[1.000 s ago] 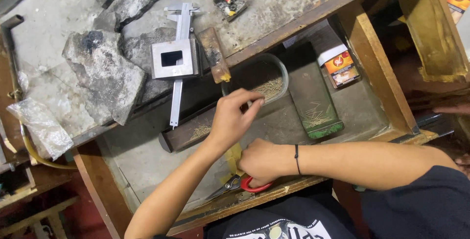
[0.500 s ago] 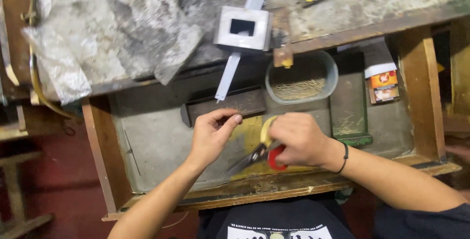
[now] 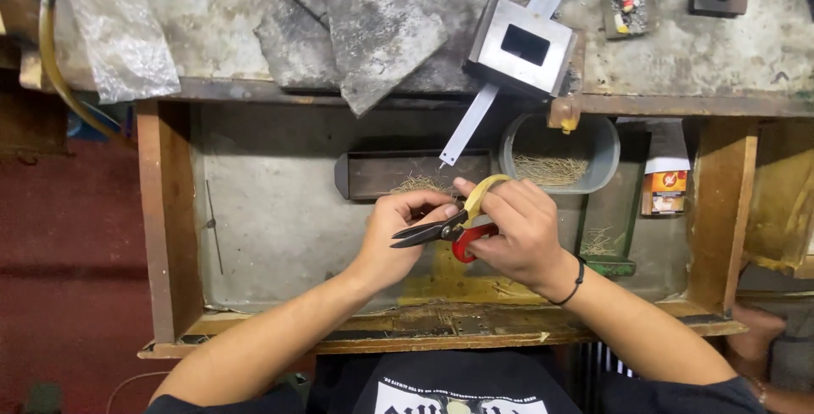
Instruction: The person repeatedly picks up thin metal wires from a container and uses red-handled shears to cut them into shorter pieces. The cut pieces fall onto the workbench surface.
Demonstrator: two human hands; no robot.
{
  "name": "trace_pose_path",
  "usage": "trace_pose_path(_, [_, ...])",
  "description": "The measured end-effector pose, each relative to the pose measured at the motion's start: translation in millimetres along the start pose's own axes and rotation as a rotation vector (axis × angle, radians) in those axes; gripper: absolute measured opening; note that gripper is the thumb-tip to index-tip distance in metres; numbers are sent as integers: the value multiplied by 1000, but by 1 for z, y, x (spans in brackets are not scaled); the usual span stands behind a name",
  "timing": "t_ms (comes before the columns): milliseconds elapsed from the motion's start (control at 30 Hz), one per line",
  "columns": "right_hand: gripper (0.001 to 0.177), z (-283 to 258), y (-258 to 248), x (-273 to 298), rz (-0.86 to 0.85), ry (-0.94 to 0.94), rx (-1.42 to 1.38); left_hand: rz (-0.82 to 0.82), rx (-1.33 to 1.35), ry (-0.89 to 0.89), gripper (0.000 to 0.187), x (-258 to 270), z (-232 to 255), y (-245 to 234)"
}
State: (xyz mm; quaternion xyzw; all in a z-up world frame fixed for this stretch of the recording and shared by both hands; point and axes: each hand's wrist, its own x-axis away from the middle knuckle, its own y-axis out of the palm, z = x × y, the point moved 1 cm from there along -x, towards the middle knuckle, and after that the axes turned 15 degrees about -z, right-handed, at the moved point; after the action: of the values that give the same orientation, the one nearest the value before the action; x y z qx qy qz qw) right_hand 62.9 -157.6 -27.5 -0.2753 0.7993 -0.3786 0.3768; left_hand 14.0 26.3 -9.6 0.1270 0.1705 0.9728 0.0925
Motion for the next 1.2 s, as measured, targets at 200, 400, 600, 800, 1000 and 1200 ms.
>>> trace_pose_path(200, [40,0,6,3,-16,5,2,-33,-23,15,12,-1,-6,-6])
trace_pose_path(400, [37,-2,1,-5,24,-39,-135,-78,-58,18,14,-3,-2,-5])
trace_pose_path(600, [37,-9,-6,-12,86,-44,-166,-100,-62,-2,14,-2,-3,-1])
trace_pose_path(800, [31,-10,-11,-17,98,-83,-166,-100,-24,2,11,-3,-4,-1])
trace_pose_path(1000, [30,-8,-8,-17,105,-80,-151,-84,7,-7,12,-4,-1,-3])
trace_pose_path(1200, [28,-12,-10,-20,115,-79,-137,-92,5,-3,16,-2,4,0])
